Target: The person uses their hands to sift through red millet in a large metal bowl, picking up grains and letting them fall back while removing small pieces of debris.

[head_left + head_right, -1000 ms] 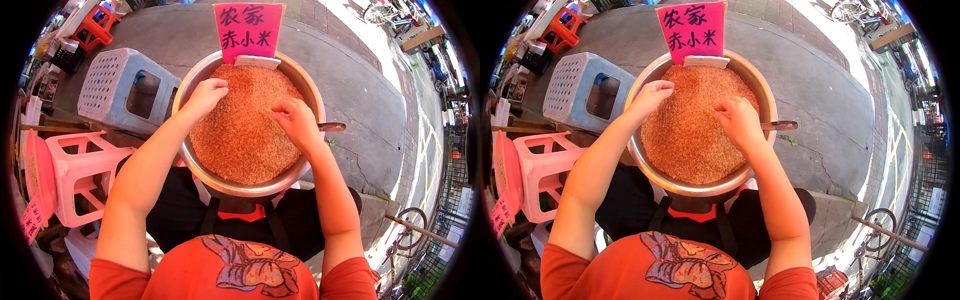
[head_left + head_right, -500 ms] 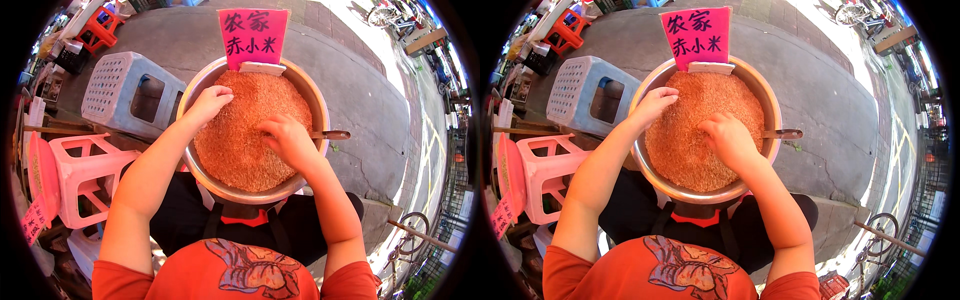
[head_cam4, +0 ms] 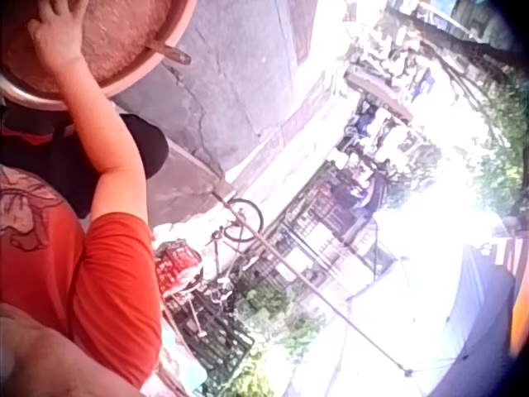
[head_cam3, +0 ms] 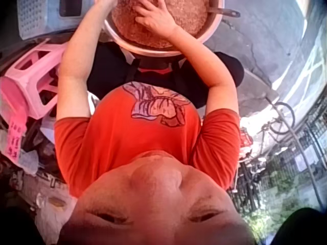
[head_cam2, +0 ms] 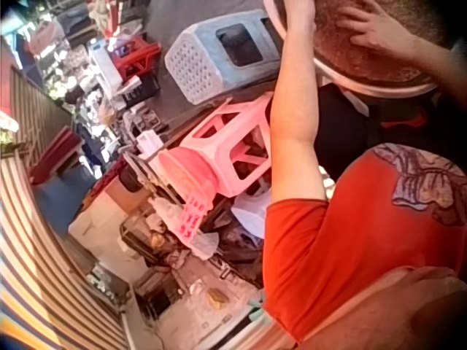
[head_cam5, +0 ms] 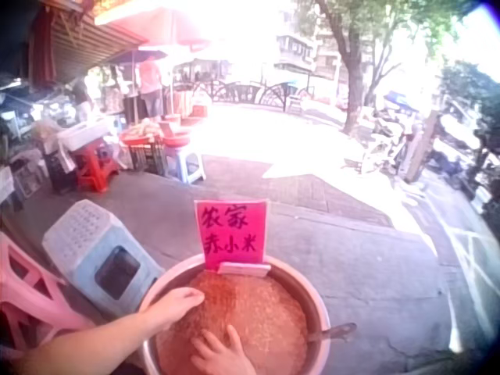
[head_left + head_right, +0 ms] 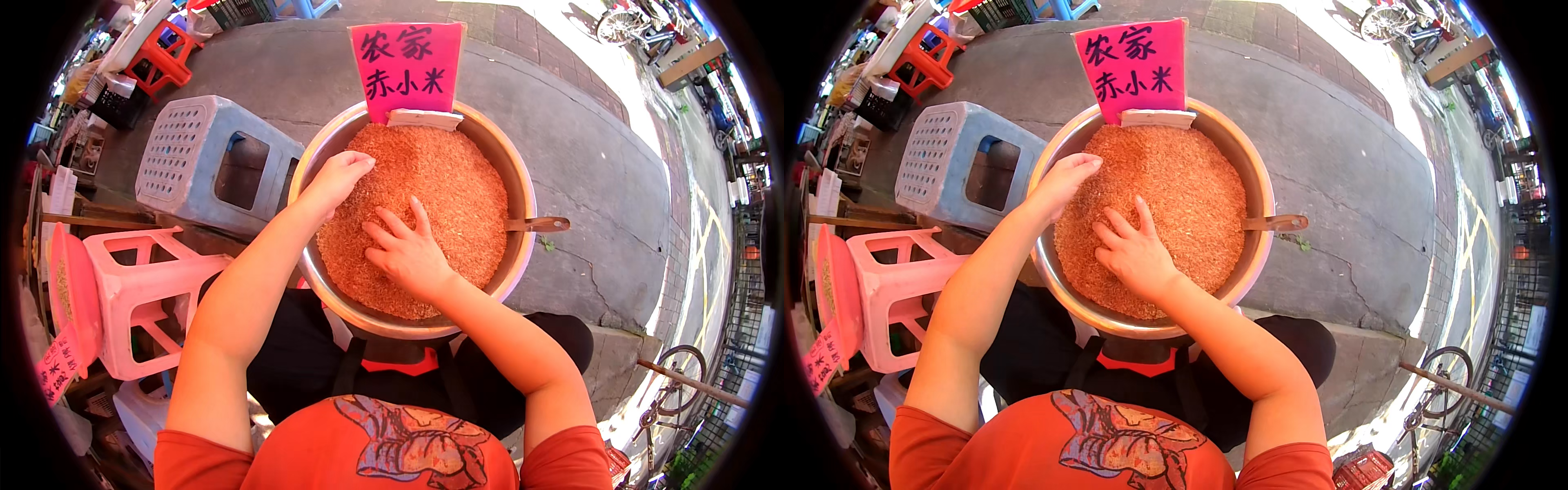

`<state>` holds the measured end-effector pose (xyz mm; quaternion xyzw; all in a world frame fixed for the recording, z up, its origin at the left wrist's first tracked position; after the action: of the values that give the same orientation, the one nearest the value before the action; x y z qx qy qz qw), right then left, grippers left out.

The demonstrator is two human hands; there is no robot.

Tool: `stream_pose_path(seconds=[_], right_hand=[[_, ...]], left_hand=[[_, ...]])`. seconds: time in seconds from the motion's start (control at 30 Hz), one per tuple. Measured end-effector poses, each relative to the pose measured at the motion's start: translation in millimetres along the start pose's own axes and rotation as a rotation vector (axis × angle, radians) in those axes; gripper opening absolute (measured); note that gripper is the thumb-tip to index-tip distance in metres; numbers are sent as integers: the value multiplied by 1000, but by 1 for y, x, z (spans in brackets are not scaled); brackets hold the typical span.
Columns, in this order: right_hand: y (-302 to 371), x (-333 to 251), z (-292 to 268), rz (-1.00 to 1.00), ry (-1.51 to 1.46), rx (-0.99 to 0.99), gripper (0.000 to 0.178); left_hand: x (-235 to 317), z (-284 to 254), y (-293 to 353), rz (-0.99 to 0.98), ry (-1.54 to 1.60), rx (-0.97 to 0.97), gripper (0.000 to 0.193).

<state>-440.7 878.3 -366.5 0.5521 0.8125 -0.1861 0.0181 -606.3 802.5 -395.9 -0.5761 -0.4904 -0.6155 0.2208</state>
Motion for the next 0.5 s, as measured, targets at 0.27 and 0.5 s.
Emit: stream_pose_path(seconds=[0.27, 0.5], right_hand=[[-16, 53, -69, 257, -438, 206, 32], [42, 171, -44, 1143, -623, 253, 26]], left_hand=[[-14, -11, 4, -117, -81, -78, 29], [-7, -3, 6, -94, -220, -59, 42]])
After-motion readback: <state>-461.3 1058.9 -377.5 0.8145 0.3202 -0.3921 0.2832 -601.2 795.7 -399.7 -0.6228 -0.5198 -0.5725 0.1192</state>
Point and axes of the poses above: each hand's wrist, its own y-axis away from the middle knuckle, its own z-axis out of the palm, x = y × z, the point moved 4 cm from there along -y, towards the middle knuckle, and after that the axes turned 9 degrees about x, right-handed, at the moved point
